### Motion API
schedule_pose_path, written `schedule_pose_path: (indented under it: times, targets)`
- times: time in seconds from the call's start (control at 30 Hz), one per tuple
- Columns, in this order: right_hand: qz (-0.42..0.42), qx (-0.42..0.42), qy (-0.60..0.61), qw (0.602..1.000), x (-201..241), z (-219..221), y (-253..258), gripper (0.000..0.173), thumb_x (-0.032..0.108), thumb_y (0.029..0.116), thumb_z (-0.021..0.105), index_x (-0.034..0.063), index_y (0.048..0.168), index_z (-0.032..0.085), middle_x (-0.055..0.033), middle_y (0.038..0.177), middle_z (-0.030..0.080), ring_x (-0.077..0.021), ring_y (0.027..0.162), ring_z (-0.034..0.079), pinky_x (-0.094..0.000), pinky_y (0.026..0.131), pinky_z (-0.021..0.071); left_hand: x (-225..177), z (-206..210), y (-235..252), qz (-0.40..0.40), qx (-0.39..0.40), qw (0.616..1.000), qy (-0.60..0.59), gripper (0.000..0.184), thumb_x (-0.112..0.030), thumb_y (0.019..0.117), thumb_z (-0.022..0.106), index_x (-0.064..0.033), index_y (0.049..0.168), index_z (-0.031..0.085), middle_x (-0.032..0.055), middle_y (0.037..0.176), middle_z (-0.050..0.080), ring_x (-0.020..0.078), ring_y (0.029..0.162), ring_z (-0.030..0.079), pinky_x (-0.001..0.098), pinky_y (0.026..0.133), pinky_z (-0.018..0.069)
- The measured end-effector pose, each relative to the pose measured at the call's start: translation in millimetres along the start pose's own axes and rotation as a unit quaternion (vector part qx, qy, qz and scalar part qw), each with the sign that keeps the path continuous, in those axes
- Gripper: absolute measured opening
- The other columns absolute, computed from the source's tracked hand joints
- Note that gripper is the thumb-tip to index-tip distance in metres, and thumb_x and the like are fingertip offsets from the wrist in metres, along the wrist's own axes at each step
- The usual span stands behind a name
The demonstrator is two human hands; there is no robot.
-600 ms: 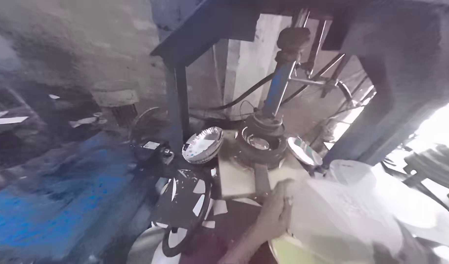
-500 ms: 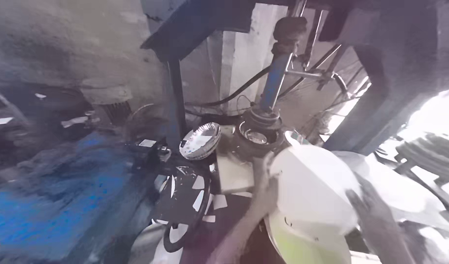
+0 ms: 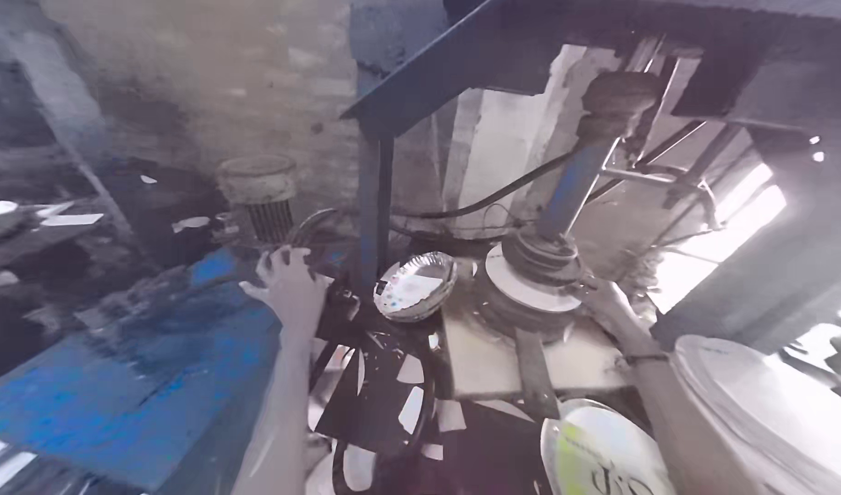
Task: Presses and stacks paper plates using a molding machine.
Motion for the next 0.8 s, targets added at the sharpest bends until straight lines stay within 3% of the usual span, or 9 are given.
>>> schedule_pose_path:
  times: [0.07,0.17,0.27,0.33,0.37,0.47,0.6,0.7,0.8]
  targets:
    - [-0.039,0.004,-0.094,0.995,4.5,-9.4,-8.8,0.036,0.025,0.1024,0.062,0.0000,0.128,0.067,-0.0259,0.129,0.064,-0.0406,0.123,0.059,-0.0597,0.105,0.0421,13.9,-0.9,11.1,-0.042,0.081,0.994,0.053,0.031,-0.019,0.0986,0.061,-0.0098,0.127,0.069,0.0234,0.137,0.061,0.0495,0.138,0.044,0.0774,0.113,0.0125]
    - [-0.055,-0.013,-0.187,0.981,2.6,-23.2,-33.0,0.042,0.026,0.1089,0.047,-0.0032,0.135,0.061,-0.0309,0.140,0.055,-0.0479,0.135,0.049,-0.0628,0.112,0.0353,19.6,-8.7,-13.0,-0.056,0.122,0.990,0.048,0.033,-0.019,0.1062,0.047,-0.0088,0.125,0.071,0.0217,0.129,0.067,0.0456,0.130,0.054,0.0750,0.116,0.0082]
    - [-0.071,0.030,-0.227,0.971,23.0,-27.5,-77.2,0.037,0.020,0.1082,0.049,-0.0083,0.127,0.064,-0.0334,0.126,0.063,-0.0489,0.118,0.060,-0.0630,0.103,0.0428,46.5,-19.7,-57.4,-0.090,0.046,0.995,-0.013,0.037,-0.019,0.1062,0.042,-0.0059,0.125,0.071,0.0224,0.132,0.065,0.0446,0.132,0.053,0.0725,0.118,0.0085]
    - [-0.092,0.125,-0.191,0.969,44.1,-11.4,-107.1,0.034,0.023,0.1086,0.050,-0.0041,0.116,0.068,-0.0212,0.099,0.069,-0.0308,0.079,0.066,-0.0489,0.076,0.0541,52.4,-22.0,-70.5,-0.062,-0.003,0.997,-0.049,0.035,-0.014,0.1053,0.044,-0.0036,0.123,0.072,0.0233,0.130,0.066,0.0489,0.131,0.053,0.0772,0.114,0.0086]
    - [-0.099,0.178,-0.161,0.966,56.9,1.6,-119.8,0.036,0.027,0.1086,0.050,-0.0022,0.112,0.070,-0.0172,0.092,0.069,-0.0256,0.073,0.065,-0.0458,0.072,0.0547,56.1,-18.8,-73.2,-0.044,-0.021,0.997,-0.059,0.034,-0.012,0.1049,0.044,-0.0035,0.121,0.073,0.0223,0.130,0.066,0.0495,0.133,0.051,0.0794,0.112,0.0092]
    - [-0.145,0.260,-0.111,0.948,112.5,54.7,-139.5,0.044,0.037,0.1085,0.048,-0.0006,0.114,0.070,-0.0167,0.094,0.069,-0.0261,0.083,0.065,-0.0473,0.081,0.0512,62.7,-13.9,-69.0,-0.022,-0.050,0.996,-0.074,0.033,-0.010,0.1029,0.045,-0.0090,0.113,0.076,0.0182,0.127,0.069,0.0476,0.131,0.053,0.0818,0.108,0.0134]
    - [-0.126,0.230,-0.052,0.964,165.3,122.0,-117.2,0.069,0.055,0.1064,0.041,0.0008,0.149,0.045,-0.0231,0.130,0.063,-0.0318,0.118,0.064,-0.0504,0.106,0.0456,52.6,-26.6,-70.6,-0.037,0.011,0.997,-0.069,0.035,-0.008,0.1041,0.042,-0.0093,0.120,0.073,0.0211,0.129,0.066,0.0503,0.132,0.050,0.0816,0.107,0.0143]
    - [-0.037,0.219,0.024,0.975,178.9,162.4,-109.0,0.065,0.053,0.1066,0.043,-0.0032,0.136,0.055,-0.0211,0.107,0.069,-0.0270,0.089,0.070,-0.0446,0.086,0.0559,54.1,-27.9,-67.7,-0.029,0.026,0.998,-0.051,0.035,-0.008,0.1042,0.043,-0.0112,0.122,0.073,0.0212,0.127,0.067,0.0501,0.130,0.052,0.0812,0.107,0.0150]
    - [0.051,0.222,0.065,0.972,180.9,179.3,-127.8,0.056,0.038,0.1108,0.039,-0.0040,0.147,0.046,-0.0291,0.138,0.056,-0.0365,0.121,0.061,-0.0511,0.102,0.0478,56.1,-28.2,-66.3,-0.029,0.041,0.998,-0.043,0.033,-0.010,0.1043,0.045,-0.0144,0.122,0.072,0.0209,0.126,0.068,0.0493,0.127,0.054,0.0812,0.107,0.0153]
Point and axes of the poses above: each hand's wrist, its own y-axis towards the middle knuckle, its own z-axis out of the palm, x = y × z, the point moved 2 cm from there along y, towards the middle knuckle
